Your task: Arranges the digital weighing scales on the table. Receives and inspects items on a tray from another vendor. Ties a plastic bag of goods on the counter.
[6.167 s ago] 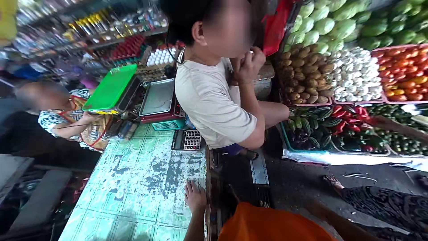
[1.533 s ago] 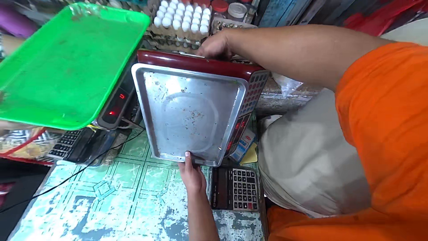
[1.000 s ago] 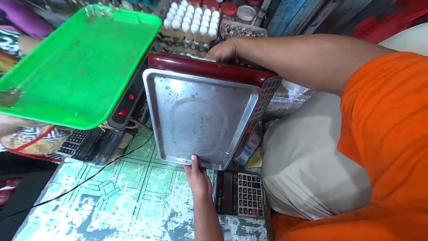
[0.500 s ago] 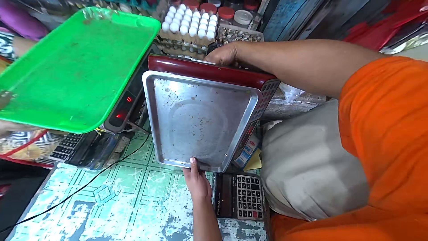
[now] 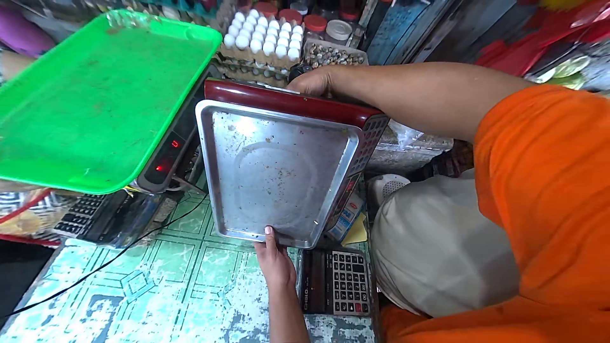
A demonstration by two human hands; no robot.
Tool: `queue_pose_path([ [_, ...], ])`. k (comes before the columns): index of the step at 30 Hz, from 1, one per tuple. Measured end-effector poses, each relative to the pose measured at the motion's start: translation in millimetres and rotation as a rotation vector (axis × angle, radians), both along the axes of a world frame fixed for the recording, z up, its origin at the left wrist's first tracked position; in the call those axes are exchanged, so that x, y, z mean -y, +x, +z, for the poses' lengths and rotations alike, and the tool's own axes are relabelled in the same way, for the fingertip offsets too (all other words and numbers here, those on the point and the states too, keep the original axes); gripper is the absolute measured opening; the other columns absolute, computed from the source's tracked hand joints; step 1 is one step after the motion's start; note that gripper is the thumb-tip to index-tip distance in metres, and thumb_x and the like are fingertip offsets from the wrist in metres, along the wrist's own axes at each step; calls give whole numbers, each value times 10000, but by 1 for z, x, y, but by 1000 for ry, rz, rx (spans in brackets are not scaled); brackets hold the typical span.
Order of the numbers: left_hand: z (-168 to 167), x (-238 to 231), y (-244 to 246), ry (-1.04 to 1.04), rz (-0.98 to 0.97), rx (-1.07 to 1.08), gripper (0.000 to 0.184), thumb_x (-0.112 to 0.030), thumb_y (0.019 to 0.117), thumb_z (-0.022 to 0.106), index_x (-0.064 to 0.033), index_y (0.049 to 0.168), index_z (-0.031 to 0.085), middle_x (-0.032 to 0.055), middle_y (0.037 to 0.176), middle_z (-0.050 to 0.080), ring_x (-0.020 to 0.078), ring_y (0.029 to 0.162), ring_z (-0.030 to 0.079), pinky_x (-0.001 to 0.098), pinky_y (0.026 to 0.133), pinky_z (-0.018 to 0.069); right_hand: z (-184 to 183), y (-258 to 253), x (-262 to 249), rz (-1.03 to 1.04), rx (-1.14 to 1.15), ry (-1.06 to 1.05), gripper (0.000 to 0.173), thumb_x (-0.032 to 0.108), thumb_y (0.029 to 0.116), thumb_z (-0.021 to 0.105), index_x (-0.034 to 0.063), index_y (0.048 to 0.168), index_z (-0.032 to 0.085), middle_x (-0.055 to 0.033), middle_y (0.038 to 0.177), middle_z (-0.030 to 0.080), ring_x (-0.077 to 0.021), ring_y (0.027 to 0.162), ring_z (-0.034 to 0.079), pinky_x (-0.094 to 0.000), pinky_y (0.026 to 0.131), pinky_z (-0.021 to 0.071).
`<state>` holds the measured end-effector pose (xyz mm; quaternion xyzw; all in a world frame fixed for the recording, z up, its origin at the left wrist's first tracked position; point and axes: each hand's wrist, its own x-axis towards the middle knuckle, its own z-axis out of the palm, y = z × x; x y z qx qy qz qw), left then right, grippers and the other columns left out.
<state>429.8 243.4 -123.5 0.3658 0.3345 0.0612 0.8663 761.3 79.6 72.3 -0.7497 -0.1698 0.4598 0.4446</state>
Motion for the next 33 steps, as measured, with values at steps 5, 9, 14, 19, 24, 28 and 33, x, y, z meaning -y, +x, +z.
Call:
queue_pose_path([
  [5, -1, -1, -1, 5, -12, 20, 407, -176, 1099, 468, -65, 1479, 368, 172, 1236, 637, 251, 1082, 683, 436, 922, 596, 6, -7, -4, -27, 69, -65, 282, 257, 1062, 386, 156, 967, 632, 40, 791, 660, -40, 698, 651, -262, 635, 570],
  [9, 0, 0, 0, 10, -13, 3, 401, -192, 1103, 463, -69, 1474, 375, 171, 1228, 641, 247, 1076, 686, 438, 916, 597, 12, -13, -8, -98, 79, -118, 320, 261, 1079, 362, 142, 959, 634, 19, 789, 653, -56, 692, 647, -271, 631, 561],
  [14, -2, -2, -1, -1, -5, 9, 398, -181, 1100, 468, -69, 1470, 374, 168, 1220, 641, 244, 1072, 685, 433, 907, 600, 24, -19, -27, -10, 404, -292, 325, 226, 1107, 366, 94, 1098, 663, -25, 944, 650, -89, 837, 622, -329, 787, 530],
  [19, -4, -3, 0, -11, -7, 6, 394, -189, 1095, 480, -80, 1462, 390, 161, 1207, 649, 243, 1055, 689, 439, 889, 604, 30, -7, -35, -380, 342, -41, 294, 302, 1080, 525, 58, 1202, 632, -44, 984, 676, -93, 786, 640, -267, 684, 541],
  [24, -6, -5, 9, -1, -19, 41, 405, -181, 1085, 502, -46, 1452, 398, 183, 1187, 670, 262, 1029, 709, 449, 873, 616, 50, -23, -48, -231, 431, -194, 661, 603, 1063, 384, 49, 1340, 616, -143, 1290, 655, -227, 1133, 657, -466, 958, 538],
  [28, -1, -1, 18, 4, -14, 32, 445, -173, 1075, 530, -33, 1470, 385, 202, 1191, 670, 282, 1023, 713, 462, 868, 620, 48, -14, -67, 22, 723, -474, 645, 481, 1123, 251, -13, 1295, 628, -219, 1288, 630, -344, 1238, 595, -611, 1020, 444],
  [33, 6, 11, 31, -66, 11, 47, 346, -219, 1086, 495, -26, 1374, 489, 151, 1117, 700, 229, 999, 715, 434, 865, 617, 27, 18, -60, 42, 760, -421, 503, 308, 1142, 297, -47, 1251, 636, -229, 1285, 630, -342, 1239, 588, -564, 1043, 436],
])
